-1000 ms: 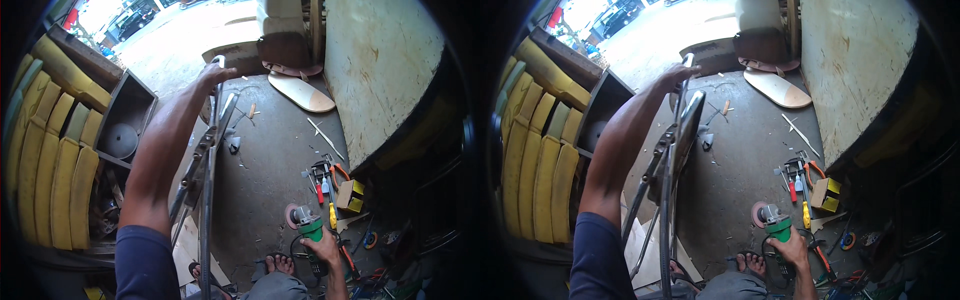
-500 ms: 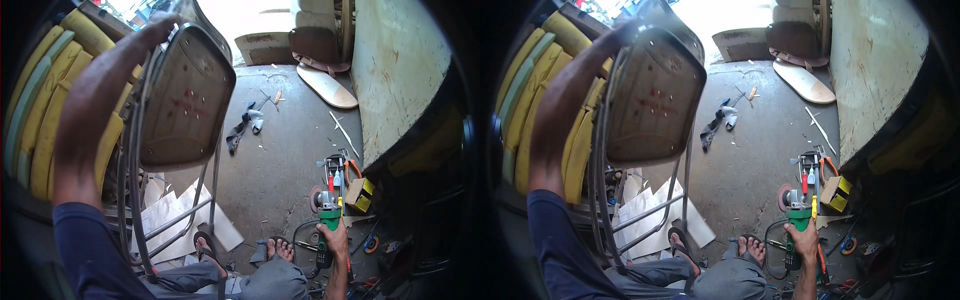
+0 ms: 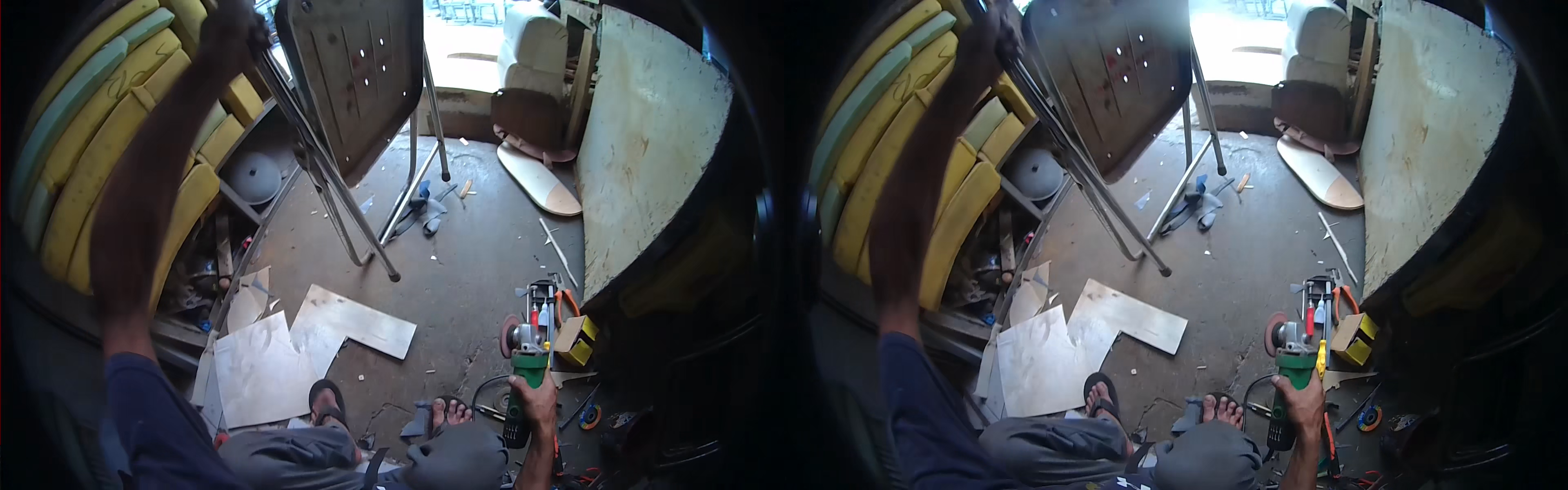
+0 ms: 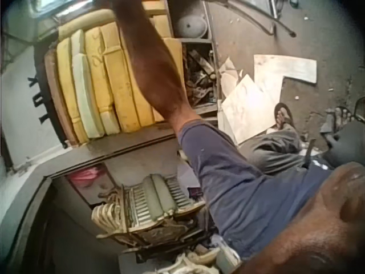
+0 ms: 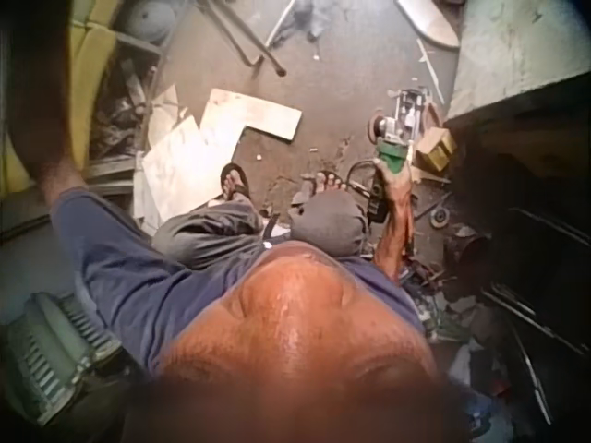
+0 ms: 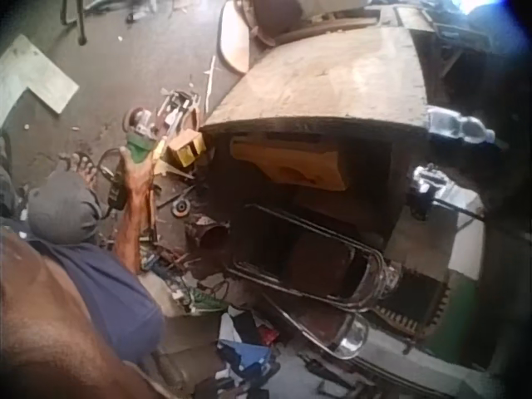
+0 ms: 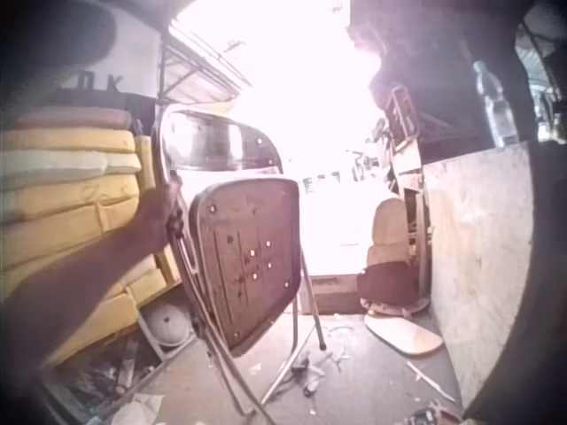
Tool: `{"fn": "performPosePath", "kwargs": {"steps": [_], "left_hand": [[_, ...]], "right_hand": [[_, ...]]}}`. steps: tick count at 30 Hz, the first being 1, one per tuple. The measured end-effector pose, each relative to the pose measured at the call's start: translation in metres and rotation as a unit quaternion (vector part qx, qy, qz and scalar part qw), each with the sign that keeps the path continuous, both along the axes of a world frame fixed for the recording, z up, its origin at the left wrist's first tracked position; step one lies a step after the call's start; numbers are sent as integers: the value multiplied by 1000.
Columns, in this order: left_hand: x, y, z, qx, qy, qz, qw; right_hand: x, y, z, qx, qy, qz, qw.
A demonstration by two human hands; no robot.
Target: The person uses an angle grinder to remove rust or old finish from the metal frame and seat of a folding chair, moving the tool along the edges and surface of the metal.
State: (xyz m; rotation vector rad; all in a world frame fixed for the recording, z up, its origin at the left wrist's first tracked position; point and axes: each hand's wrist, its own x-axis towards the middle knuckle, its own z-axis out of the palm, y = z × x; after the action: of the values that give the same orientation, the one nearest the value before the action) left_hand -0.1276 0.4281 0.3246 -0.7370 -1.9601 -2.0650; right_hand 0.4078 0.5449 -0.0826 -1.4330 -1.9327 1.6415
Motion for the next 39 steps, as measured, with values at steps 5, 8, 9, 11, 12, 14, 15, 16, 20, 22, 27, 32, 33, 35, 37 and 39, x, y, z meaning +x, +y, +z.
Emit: {"fn": "performPosePath", "kwargs": {"steps": [5, 8, 9, 11, 12, 14, 15, 16, 20, 22, 27, 32, 33, 35, 37, 39], "left_hand": [[31, 32, -10, 9, -31, 17, 999], [5, 40, -8, -16, 17, -13, 1000], [-24, 17, -1, -9, 48, -78, 996], [-21, 8, -10, -1, 90, -234, 968], [21, 43, -32, 26, 16, -77, 997], [-9, 14, -25, 6, 51, -42, 998], [-24, 3, -20, -4, 80, -24, 997], [-35, -1, -19, -31, 44, 6, 999], [-127, -90, -7, -176, 143, 180, 957], [-151, -134, -23, -218, 175, 295, 914], [-144, -216, -82, -499, 291, 445, 685], [-141, -308, -72, -474, 331, 391, 716], [-139, -317, -69, -458, 379, 385, 706], [-135, -304, -79, -140, 72, 230, 960], [-123, -286, -95, -194, 129, 262, 937], [-105, -268, -95, -166, 121, 253, 946]], "right_hand": [[10, -4, 9, 36, -23, 0, 999], [21, -9, 4, 8, -3, -31, 999], [18, -10, 6, 9, 4, -29, 1000], [27, -13, 4, 5, -2, -50, 999], [35, -10, 5, 0, -5, -72, 997], [39, -16, 6, -23, 16, -70, 997], [45, -18, 3, -19, 38, -70, 997], [50, -18, -2, -10, 59, -76, 995], [60, -20, -8, -29, 101, -57, 993], [67, -16, -14, -43, 103, -46, 993], [74, -2, -11, -49, 72, -57, 995], [72, 11, 15, -35, 98, -11, 995], [67, 15, 16, -43, 98, -8, 994], [66, 24, 23, -51, 80, -8, 995], [62, 33, 35, -18, 56, 13, 998], [59, 38, 39, -3, 45, 20, 999]]}}
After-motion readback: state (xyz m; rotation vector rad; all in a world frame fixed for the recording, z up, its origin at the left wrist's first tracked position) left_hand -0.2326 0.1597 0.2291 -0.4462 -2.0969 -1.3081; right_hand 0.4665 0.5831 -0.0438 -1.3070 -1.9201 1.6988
